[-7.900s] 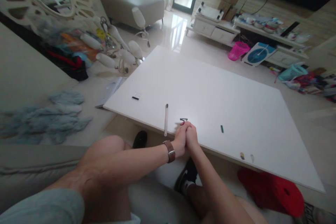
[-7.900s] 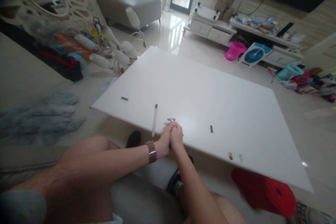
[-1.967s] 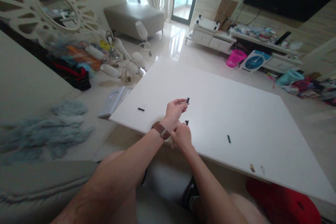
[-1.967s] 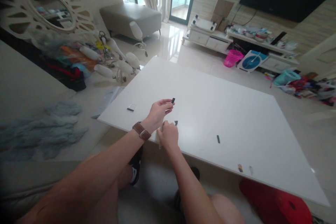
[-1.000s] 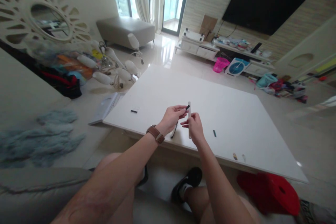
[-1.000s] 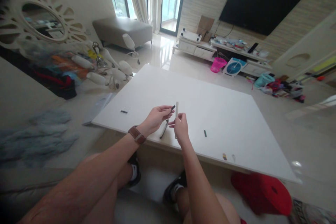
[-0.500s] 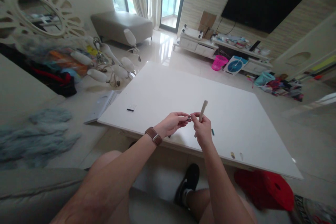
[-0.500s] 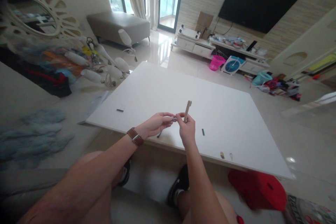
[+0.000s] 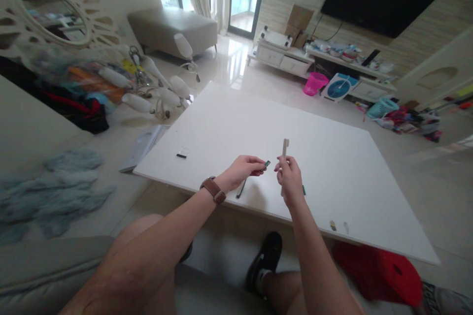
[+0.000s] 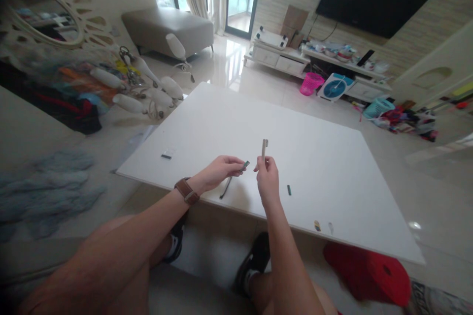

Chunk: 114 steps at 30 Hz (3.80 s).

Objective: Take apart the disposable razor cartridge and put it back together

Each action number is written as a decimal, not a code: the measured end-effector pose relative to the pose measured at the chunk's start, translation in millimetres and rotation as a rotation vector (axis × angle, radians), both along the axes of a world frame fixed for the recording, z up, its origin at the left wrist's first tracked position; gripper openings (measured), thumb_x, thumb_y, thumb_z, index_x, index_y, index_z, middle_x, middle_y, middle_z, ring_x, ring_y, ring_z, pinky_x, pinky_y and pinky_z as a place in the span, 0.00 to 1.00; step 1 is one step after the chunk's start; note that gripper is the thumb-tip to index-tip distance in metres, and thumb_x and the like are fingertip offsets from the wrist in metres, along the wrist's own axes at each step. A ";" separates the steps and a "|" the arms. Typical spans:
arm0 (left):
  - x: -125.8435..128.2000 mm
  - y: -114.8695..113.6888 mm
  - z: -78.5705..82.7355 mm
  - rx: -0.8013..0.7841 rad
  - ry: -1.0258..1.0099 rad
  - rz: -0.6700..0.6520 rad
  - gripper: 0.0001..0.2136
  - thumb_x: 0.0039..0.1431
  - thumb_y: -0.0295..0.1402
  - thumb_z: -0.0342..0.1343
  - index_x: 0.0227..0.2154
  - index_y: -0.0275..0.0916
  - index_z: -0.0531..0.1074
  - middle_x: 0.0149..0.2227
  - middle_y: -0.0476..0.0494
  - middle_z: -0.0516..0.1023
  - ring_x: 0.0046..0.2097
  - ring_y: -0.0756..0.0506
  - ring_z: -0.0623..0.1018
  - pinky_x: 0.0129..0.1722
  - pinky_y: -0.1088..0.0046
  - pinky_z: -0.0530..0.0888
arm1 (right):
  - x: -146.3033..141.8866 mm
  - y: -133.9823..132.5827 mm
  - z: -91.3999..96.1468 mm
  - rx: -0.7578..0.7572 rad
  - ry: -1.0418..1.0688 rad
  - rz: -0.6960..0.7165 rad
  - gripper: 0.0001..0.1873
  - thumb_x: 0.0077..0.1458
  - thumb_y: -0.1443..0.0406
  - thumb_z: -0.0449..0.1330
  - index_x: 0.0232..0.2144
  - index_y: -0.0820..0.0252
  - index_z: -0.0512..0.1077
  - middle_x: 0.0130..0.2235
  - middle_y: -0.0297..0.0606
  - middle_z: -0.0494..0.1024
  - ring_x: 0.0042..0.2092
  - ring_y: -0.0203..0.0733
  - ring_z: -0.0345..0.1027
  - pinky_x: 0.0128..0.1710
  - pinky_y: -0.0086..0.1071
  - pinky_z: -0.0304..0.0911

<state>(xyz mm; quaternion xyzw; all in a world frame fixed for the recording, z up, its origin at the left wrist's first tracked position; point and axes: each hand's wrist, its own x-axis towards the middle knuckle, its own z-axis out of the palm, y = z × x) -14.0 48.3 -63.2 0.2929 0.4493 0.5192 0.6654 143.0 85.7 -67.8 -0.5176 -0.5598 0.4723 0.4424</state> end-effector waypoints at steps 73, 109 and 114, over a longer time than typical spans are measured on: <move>0.8 -5.2 8.3 0.072 0.092 0.184 0.05 0.49 0.29 0.65 0.29 0.32 0.80 0.29 0.41 0.81 0.32 0.49 0.78 0.37 0.71 0.74 | -0.4 -27.4 18.7 0.193 -0.362 0.052 0.25 0.62 0.49 0.55 0.25 0.62 0.75 0.19 0.30 0.63 0.24 0.35 0.55 0.26 0.30 0.48; 1.1 -5.9 10.2 0.062 -0.005 0.186 0.08 0.47 0.29 0.67 0.30 0.30 0.80 0.31 0.40 0.82 0.32 0.49 0.80 0.39 0.71 0.76 | -5.7 -28.1 14.8 0.162 -0.284 0.113 0.25 0.61 0.49 0.55 0.24 0.62 0.73 0.19 0.30 0.63 0.24 0.34 0.54 0.25 0.29 0.48; 0.6 -6.0 10.0 0.036 -0.048 0.207 0.08 0.47 0.30 0.68 0.30 0.31 0.79 0.31 0.40 0.81 0.33 0.47 0.81 0.41 0.68 0.77 | -5.0 -27.9 13.4 0.150 -0.235 0.056 0.25 0.60 0.48 0.56 0.26 0.62 0.74 0.19 0.30 0.63 0.23 0.34 0.54 0.24 0.29 0.48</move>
